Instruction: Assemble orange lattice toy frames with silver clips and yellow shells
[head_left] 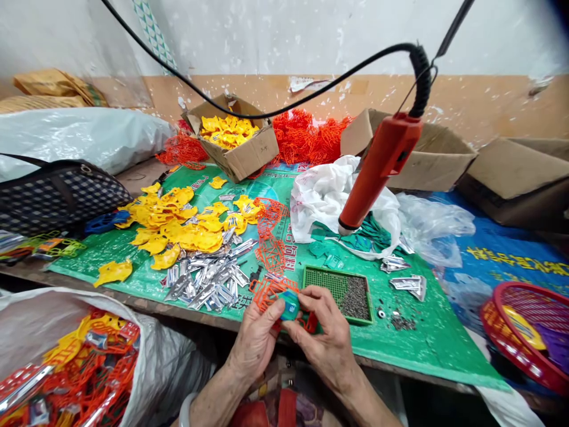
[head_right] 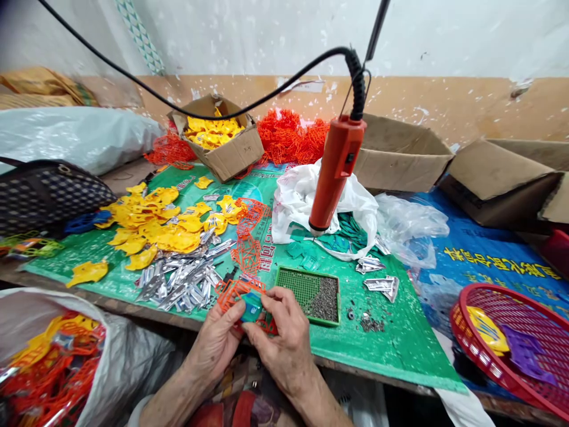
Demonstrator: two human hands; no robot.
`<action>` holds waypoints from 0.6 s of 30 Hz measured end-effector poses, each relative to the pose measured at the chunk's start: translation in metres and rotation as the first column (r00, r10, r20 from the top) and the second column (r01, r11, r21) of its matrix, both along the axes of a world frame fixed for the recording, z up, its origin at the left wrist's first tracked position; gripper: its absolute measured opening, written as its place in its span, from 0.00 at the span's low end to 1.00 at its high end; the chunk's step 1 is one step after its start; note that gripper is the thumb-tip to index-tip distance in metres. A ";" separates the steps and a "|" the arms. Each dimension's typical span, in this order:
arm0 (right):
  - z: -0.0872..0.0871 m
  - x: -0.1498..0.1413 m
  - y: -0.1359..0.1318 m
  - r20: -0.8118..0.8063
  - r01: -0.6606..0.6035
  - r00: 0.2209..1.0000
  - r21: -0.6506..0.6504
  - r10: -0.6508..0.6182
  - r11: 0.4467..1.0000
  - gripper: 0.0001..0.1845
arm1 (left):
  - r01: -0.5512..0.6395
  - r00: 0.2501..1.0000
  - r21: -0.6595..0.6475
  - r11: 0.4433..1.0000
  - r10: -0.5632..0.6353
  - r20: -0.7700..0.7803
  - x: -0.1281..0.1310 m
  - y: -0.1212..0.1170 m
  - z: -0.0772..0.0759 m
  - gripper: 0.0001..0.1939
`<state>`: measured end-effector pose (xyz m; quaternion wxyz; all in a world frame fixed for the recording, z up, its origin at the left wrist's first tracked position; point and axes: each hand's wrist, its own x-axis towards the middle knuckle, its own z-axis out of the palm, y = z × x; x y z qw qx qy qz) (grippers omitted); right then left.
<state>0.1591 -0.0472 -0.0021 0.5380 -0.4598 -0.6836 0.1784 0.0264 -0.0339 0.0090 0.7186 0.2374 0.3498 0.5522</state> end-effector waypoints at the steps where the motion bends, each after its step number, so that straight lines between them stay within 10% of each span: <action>1: 0.001 0.000 0.000 0.004 0.005 1.000 0.005 -0.005 1.000 0.20 | 0.006 1.000 0.006 1.000 -0.006 -0.010 -0.001 0.000 0.001 0.12; 18: 0.009 -0.006 0.001 0.016 0.108 0.994 -0.038 -0.107 0.993 0.20 | -0.024 0.955 -0.094 0.995 -0.005 -0.296 -0.004 0.002 0.015 0.20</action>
